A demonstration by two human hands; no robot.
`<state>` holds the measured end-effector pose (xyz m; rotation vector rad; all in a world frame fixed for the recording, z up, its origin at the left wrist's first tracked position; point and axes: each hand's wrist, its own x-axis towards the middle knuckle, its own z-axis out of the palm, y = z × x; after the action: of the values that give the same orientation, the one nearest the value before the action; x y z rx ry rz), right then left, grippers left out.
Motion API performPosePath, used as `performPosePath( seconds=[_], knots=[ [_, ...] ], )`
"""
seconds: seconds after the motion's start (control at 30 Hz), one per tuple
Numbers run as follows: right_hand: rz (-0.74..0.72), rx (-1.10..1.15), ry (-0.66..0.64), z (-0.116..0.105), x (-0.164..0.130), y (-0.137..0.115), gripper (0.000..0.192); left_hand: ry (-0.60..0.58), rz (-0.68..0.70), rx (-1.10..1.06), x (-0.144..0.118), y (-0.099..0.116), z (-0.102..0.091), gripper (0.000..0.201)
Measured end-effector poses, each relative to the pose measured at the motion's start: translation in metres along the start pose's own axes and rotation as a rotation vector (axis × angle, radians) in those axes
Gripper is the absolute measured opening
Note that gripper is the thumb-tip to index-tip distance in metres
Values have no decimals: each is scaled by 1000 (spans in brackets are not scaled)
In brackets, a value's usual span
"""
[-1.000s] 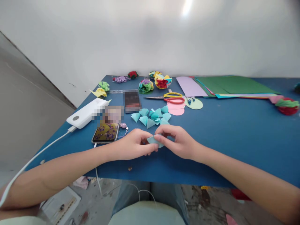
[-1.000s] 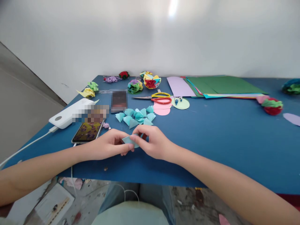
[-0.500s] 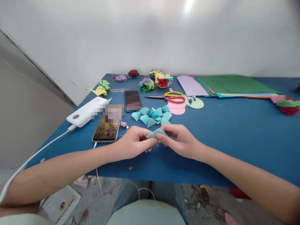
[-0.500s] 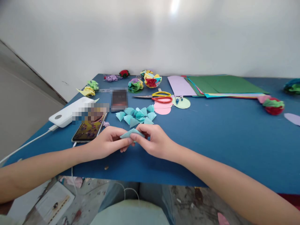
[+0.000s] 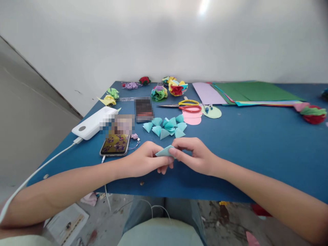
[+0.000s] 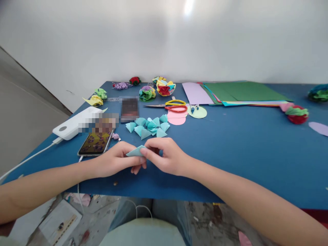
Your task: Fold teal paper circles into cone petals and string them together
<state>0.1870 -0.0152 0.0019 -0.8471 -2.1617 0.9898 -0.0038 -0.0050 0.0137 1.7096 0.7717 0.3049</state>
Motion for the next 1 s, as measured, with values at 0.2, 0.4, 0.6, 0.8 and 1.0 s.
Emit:
performPosePath(
  seconds=[0.2,0.4,0.6,0.8,1.0],
  knots=[
    [-30,-65,1,-1,0,0,31,-84,-24,-33,0,4,-2,27],
    [-68,-126,26,2,1,8,36,87,54,122,1,-3,2,27],
    [-127,-186,14,4,-2,14,45,50,53,69,3,-4,2,29],
    [-87,-231,-16,1,-3,16,47,49,63,80,2,0,1,35],
    [-114,-152,-124,-1,-2,10,29,147,126,154,2,1,-1,32]
  ],
)
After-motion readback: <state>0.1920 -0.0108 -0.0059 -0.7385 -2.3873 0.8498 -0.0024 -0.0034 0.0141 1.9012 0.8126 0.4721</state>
